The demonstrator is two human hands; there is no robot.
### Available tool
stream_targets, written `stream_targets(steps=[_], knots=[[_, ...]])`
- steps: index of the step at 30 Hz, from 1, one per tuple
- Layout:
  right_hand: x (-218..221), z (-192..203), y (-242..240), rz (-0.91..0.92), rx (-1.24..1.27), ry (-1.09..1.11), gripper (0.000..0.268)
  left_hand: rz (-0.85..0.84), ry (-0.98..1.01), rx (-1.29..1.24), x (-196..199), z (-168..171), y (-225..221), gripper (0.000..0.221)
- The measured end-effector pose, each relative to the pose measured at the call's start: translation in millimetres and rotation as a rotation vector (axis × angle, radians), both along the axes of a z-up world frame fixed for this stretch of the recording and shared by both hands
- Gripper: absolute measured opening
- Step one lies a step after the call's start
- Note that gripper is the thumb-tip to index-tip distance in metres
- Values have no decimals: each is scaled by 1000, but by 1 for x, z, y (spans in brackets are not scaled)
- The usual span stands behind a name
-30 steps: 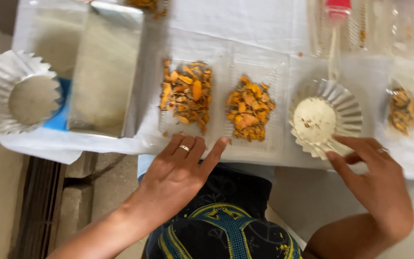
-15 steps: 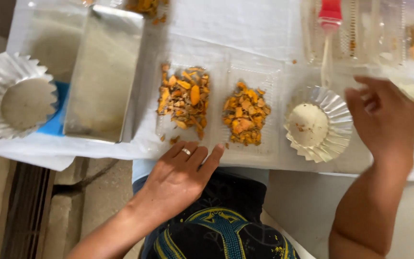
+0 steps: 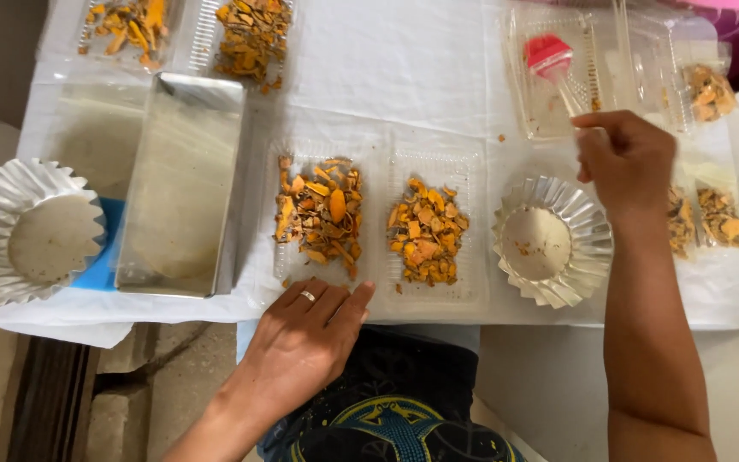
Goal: Sorting and transferring dried turmeric slices from plastic trays into small round containers using hands and a brush.
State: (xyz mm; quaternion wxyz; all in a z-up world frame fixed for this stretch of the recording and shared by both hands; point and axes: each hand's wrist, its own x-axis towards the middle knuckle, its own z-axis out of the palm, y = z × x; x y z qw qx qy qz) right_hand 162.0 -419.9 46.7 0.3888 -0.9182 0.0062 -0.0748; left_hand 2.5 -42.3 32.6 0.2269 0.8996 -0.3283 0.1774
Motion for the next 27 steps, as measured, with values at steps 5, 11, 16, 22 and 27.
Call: stream_targets(steps=[5,11,16,22,27], knots=[[-29,13,11,-62,-7,-367,24,-22,-33,-54,2,5,-1,25],[-89,27,37,-27,-199,-579,12,-22,-102,-128,15,21,-20,25],[-163,13,81,175,-384,-520,14,163,-165,-84,28,12,-46,53],[-173,11,133,778,-46,-620,34,268,-294,53,30,2,-39,39],[-162,4,120,1054,92,-513,62,203,-226,-53,20,-14,-19,38]])
